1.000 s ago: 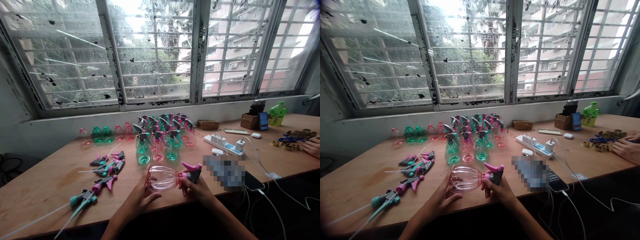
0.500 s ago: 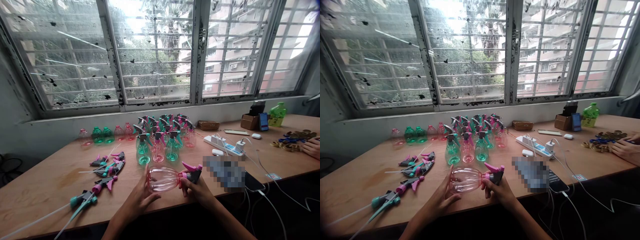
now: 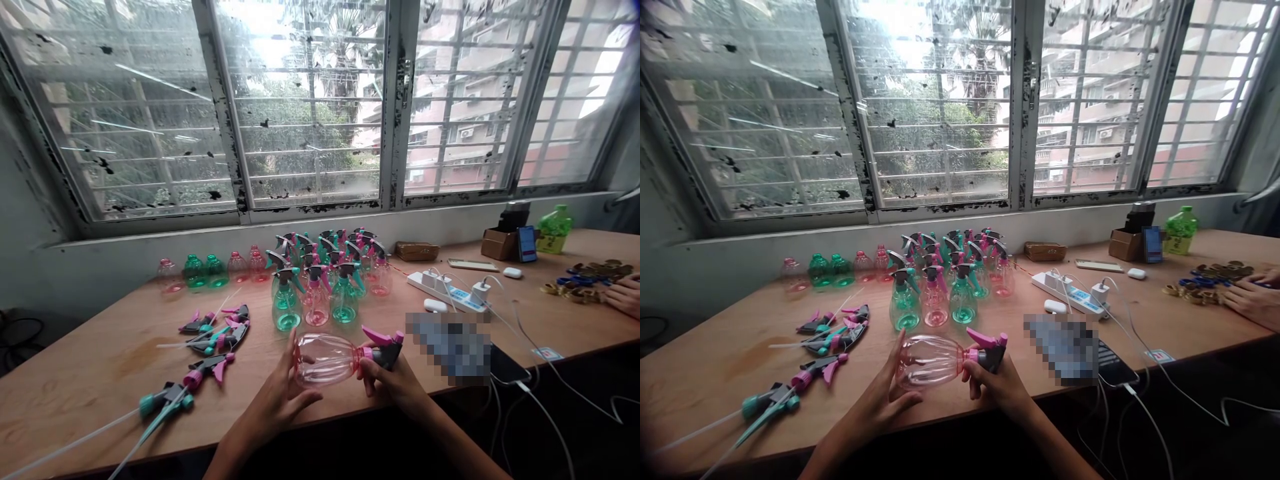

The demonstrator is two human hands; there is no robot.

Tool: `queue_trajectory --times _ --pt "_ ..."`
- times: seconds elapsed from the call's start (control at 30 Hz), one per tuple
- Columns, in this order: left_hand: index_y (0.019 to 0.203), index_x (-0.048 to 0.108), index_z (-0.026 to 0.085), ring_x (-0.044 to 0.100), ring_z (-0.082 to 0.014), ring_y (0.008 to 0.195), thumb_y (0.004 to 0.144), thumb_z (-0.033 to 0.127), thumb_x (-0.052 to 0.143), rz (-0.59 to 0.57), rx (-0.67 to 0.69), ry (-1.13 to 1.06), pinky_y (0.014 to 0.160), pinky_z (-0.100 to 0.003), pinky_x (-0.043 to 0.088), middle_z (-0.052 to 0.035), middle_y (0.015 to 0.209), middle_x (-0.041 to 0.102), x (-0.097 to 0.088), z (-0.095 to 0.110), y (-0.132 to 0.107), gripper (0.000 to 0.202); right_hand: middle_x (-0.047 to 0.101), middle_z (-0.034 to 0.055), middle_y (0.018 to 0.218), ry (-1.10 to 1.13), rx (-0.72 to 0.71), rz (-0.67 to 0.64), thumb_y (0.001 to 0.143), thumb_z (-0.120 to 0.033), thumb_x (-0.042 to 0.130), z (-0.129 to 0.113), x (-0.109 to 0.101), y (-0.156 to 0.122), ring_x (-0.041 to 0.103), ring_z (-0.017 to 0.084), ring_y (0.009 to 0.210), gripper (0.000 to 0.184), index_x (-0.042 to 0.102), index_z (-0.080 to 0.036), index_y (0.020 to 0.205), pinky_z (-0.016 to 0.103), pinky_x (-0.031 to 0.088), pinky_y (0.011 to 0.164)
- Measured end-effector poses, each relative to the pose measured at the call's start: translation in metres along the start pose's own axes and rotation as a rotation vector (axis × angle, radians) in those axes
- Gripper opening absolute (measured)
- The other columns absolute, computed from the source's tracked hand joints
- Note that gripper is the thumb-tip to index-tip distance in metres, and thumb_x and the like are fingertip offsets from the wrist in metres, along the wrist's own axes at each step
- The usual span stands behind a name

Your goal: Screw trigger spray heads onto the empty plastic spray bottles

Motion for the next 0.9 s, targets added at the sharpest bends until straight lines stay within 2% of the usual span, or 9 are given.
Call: queue_trajectory --times 0.2,0.4,0.67,0.9 --pt "0.159 -0.002 0.026 0.061 -0.0287 0.117 0.09 0.044 0.067 0.005 0.004 0.013 0.106 -0.044 0.047 -0.0142 0.133 0.055 -0.0007 0.0049 0.0012 0.099 0.071 0.0008 0.069 0.022 -0.02 0.005 0.086 -0.048 0.075 0.0008 -0.0006 0.0013 0.061 0.013 0.044 0.034 0.063 -0.018 0.094 0.024 0.046 0.044" --pt "0.158 -0.012 0.028 0.062 -0.0266 0.119 0.093 0.036 0.064 0.007 0.009 -0.016 0.108 -0.044 0.045 -0.0126 0.134 0.056 0.0016 -0.001 0.0027 0.101 0.071 0.0002 0.068 0.029 -0.015 0.003 0.085 -0.048 0.076 -0.001 0.0011 0.0005 0.061 0.012 0.043 0.036 0.062 -0.018 0.1 0.023 0.046 0.044" --pt "0.159 -0.008 0.025 0.056 -0.0298 0.128 0.092 0.041 0.064 -0.025 0.011 0.023 0.112 -0.047 0.04 -0.0142 0.138 0.057 0.0004 0.0056 0.0006 0.1 0.069 0.001 0.069 0.023 -0.018 -0.002 0.086 -0.048 0.074 -0.0012 0.0004 0.0008 0.061 0.013 0.045 0.032 0.065 -0.017 0.088 0.024 0.048 0.045" --pt "0.158 -0.012 0.028 0.057 -0.0286 0.128 0.092 0.035 0.065 0.002 0.023 -0.071 0.114 -0.047 0.039 -0.0132 0.137 0.058 0.0029 -0.0004 0.0036 0.102 0.07 0.0001 0.067 0.02 -0.019 0.015 0.084 -0.051 0.076 -0.0016 0.0009 0.0008 0.061 0.013 0.043 0.037 0.063 -0.019 0.096 0.024 0.046 0.044"
Point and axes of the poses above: each hand's wrist, its own y-axis towards the middle knuckle, its own x-axis out of the palm, z = x × y, the point moved 2 cm from there along y, towards the middle knuckle
